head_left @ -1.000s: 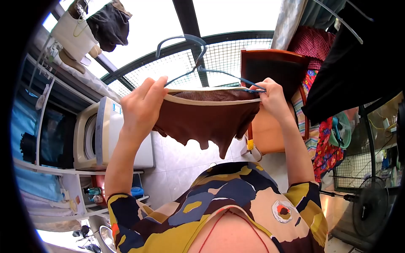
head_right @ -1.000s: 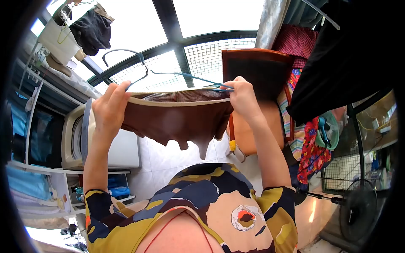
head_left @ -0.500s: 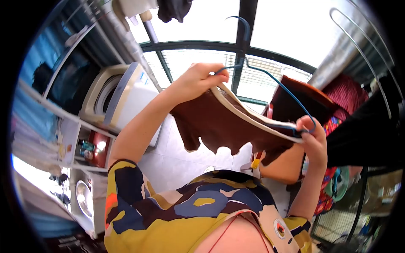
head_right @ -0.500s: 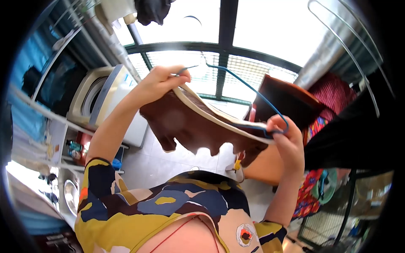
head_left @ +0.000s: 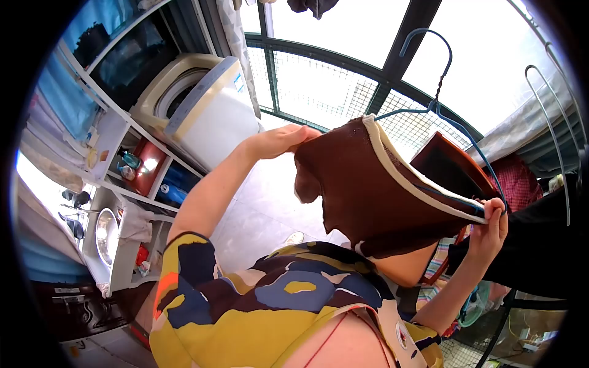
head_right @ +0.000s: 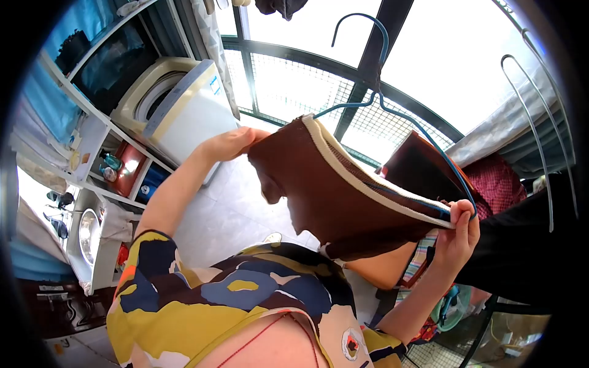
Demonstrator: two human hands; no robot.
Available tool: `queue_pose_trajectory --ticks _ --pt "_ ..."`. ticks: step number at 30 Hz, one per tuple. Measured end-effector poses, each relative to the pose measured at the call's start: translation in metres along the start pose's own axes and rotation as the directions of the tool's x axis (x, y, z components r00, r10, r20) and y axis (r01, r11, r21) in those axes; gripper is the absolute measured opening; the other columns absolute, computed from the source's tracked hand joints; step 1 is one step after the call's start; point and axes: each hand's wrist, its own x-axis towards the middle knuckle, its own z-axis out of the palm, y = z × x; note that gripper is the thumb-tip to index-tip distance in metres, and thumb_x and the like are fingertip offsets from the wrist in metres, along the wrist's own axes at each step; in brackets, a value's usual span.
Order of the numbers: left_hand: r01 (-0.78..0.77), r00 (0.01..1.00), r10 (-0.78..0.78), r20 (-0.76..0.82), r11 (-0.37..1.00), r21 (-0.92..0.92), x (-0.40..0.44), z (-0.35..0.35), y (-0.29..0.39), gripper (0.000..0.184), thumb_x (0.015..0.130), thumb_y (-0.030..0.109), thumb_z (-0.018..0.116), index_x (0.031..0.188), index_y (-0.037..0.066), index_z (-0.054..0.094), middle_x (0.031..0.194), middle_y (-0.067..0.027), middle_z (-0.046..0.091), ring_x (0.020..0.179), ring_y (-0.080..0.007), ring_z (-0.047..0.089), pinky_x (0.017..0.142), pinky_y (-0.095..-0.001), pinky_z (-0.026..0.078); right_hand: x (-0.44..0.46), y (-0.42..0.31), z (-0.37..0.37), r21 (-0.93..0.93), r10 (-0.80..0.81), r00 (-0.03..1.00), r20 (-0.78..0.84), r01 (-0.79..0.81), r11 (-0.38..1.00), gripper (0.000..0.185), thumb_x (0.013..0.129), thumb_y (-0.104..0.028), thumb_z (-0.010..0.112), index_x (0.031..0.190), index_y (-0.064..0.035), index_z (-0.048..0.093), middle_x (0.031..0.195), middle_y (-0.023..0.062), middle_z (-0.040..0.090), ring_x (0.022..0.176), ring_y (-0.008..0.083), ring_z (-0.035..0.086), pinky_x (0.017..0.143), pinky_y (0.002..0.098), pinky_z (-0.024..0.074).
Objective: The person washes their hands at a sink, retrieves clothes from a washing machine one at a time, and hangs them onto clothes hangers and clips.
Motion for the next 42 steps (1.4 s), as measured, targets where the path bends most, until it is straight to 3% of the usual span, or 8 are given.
queue_pose_trajectory --ticks 2,6,10,13,22,25,32,42 --pt "-0.014 0.999 0.007 -0.049 0.989 -0.148 -0.013 0.016 -0.007 0.071 0.087 0.064 0.052 0.129 0.007 0.056 0.112 -0.0071 0.062 0.108 -0.0190 0.056 0.092 -0.0323 0.045 0.001 0.000 -0.009 0.002 0.016 1.000 0.003 -0.016 1.000 0.025 0.100 -0.019 0.048 0.111 0.0001 0.060 0.079 -0.0010 0.047 0.064 0.0058 0.043 0.076 0.0211 0.0452" --pt "-0.131 0.969 0.171 -0.176 0.967 0.219 -0.020 0.021 0.006 0.035 0.081 0.020 0.071 0.114 0.009 0.066 0.097 -0.0030 0.062 0.092 -0.0128 0.056 0.081 -0.0300 0.046 -0.001 0.006 -0.022 -0.011 0.061 0.998 -0.032 -0.062 0.998 0.025 0.100 -0.019 0.049 0.110 -0.0001 0.062 0.080 -0.0009 0.049 0.059 0.0031 0.041 0.056 0.0151 0.0373" --pt "-0.138 0.872 0.100 -0.480 0.989 -0.044 -0.026 0.017 0.024 0.006 0.083 0.005 0.067 0.089 0.004 0.067 0.080 0.0011 0.064 0.076 -0.0065 0.057 0.073 -0.0199 0.045 -0.012 0.010 -0.043 -0.185 0.170 0.982 -0.083 -0.182 0.966 0.025 0.099 -0.021 0.052 0.109 -0.0010 0.063 0.080 -0.0017 0.050 0.061 0.0015 0.041 0.046 0.0140 0.0287" --pt "-0.222 0.878 0.162 -0.451 0.972 -0.082 -0.017 0.023 0.042 0.005 0.084 0.006 0.066 0.089 0.005 0.065 0.080 0.0020 0.062 0.076 -0.0060 0.055 0.072 -0.0210 0.044 -0.022 0.026 -0.042 -0.126 0.253 0.959 -0.124 -0.269 0.955 0.024 0.099 -0.021 0.052 0.109 -0.0022 0.062 0.079 -0.0031 0.049 0.061 0.0006 0.041 0.043 0.0137 0.0267" --pt "0.085 0.963 0.030 -0.269 0.911 0.404 0.015 0.044 0.078 0.028 0.082 0.023 0.070 0.104 0.007 0.065 0.088 0.0027 0.053 0.065 -0.0062 0.045 0.060 -0.0198 0.036 -0.041 0.043 -0.014 0.031 0.218 0.970 -0.107 -0.216 0.976 0.021 0.099 -0.019 0.051 0.107 -0.0031 0.062 0.078 -0.0011 0.049 0.064 0.0030 0.048 0.042 0.0135 0.0310" --pt "-0.154 0.907 0.367 -0.204 0.744 0.651 0.033 0.040 0.056 0.025 0.084 0.025 0.069 0.103 0.008 0.069 0.086 -0.0008 0.055 0.068 -0.0106 0.053 0.065 -0.0241 0.044 -0.044 0.034 -0.005 -0.010 0.219 0.969 -0.119 -0.221 0.975 0.020 0.099 -0.019 0.052 0.105 -0.0029 0.063 0.077 -0.0016 0.050 0.063 0.0019 0.046 0.044 0.0140 0.0297" --pt "-0.252 0.914 0.314 -0.258 0.936 0.246 0.050 0.063 0.086 0.014 0.088 0.007 0.062 0.100 0.000 0.064 0.076 0.0023 0.058 0.066 -0.0032 0.048 0.058 -0.0181 0.038 -0.049 0.027 0.008 -0.033 0.312 0.946 -0.090 -0.316 0.948 0.019 0.096 -0.016 0.055 0.101 -0.0001 0.065 0.077 -0.0018 0.050 0.063 0.0021 0.042 0.049 0.0160 0.0281" --pt "-0.146 0.974 0.210 -0.084 0.869 0.473 0.040 0.066 0.110 0.027 0.094 0.008 0.053 0.118 -0.001 0.062 0.103 -0.0071 0.068 0.086 -0.0127 0.061 0.081 -0.0248 0.047 -0.058 0.037 0.001 -0.172 0.402 0.915 -0.011 -0.398 0.901 0.044 0.081 0.003 0.060 0.124 0.0029 0.057 0.100 0.0025 0.060 0.083 0.0061 0.055 0.069 0.0173 0.0441"
